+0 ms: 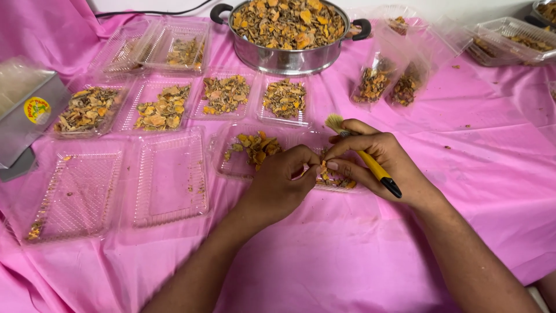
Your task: Cleaning and sorting dried tea leaves in small plastic containers using a brush
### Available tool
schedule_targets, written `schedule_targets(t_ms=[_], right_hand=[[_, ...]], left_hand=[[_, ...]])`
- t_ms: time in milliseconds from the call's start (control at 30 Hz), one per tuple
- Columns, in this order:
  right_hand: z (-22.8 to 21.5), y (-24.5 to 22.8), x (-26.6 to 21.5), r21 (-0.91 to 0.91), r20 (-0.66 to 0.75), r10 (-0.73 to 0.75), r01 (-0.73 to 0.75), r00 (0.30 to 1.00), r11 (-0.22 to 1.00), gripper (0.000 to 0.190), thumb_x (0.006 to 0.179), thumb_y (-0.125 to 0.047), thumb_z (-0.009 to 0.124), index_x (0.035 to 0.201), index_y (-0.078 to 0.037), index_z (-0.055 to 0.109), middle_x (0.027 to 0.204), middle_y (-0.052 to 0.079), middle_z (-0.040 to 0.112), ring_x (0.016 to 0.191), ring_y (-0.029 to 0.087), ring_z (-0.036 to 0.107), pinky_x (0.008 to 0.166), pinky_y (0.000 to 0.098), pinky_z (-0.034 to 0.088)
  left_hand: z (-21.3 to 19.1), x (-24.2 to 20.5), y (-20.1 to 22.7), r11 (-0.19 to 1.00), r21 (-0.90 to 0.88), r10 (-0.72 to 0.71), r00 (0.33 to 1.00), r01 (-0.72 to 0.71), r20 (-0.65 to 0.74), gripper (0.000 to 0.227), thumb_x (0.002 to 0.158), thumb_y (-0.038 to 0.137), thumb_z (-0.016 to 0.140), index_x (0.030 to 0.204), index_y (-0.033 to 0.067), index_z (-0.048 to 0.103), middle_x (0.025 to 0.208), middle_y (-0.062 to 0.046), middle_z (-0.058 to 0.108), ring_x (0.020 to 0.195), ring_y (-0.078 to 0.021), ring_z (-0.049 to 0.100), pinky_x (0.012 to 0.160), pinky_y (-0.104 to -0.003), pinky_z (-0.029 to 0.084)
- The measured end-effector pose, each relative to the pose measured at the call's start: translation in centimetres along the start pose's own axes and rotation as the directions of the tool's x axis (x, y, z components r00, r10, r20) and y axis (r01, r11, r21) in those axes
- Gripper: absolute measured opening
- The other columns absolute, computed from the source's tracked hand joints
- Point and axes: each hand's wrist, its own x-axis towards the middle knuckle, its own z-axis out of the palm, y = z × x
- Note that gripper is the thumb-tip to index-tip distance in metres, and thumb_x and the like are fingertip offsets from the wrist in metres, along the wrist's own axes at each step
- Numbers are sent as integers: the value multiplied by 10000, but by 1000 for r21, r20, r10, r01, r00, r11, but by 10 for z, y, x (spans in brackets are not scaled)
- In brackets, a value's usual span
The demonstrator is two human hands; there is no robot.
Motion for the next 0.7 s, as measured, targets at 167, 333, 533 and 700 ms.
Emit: schedule_targets(t_ms=[167,333,533,700], right_hand=[[-2,17,-4,-254,-206,-40,-14,978,967,108,881,-49,768,989,-50,775,1025,221,589,1039,421,681,926,482,522],[17,-6,-5,-199,-259,-18,-35,966,979,146,884,-105,778,1029,-103,798,1072,216,613,1075,431,691,944,503,535],[16,-8,-5,-1,-173,0,0,985,1000,81,877,-70,750,945,-97,787,1026,118,584,940,247,664,899,390,538],[7,-23,-2,61,-63,-15,18,998,998,55,851,-23,763,897,-53,760,917,84,545,799,186,623,781,343,536]], left_hand=[[-3,3,-3,987,-103,-125,991,120,-42,96,912,110,624,914,57,704,688,-13,581,704,-98,572,654,-262,513],[-4,8,-8,981,-160,-123,991,113,-58,150,898,84,579,934,29,714,704,-34,563,716,-112,543,639,-251,473],[-5,2,2,971,-228,-79,996,69,-35,165,897,66,576,931,10,728,707,-47,572,728,-119,538,640,-245,462],[-5,-2,-2,968,-240,-61,996,76,71,167,884,70,590,929,20,742,700,-42,584,712,-116,540,648,-252,481]])
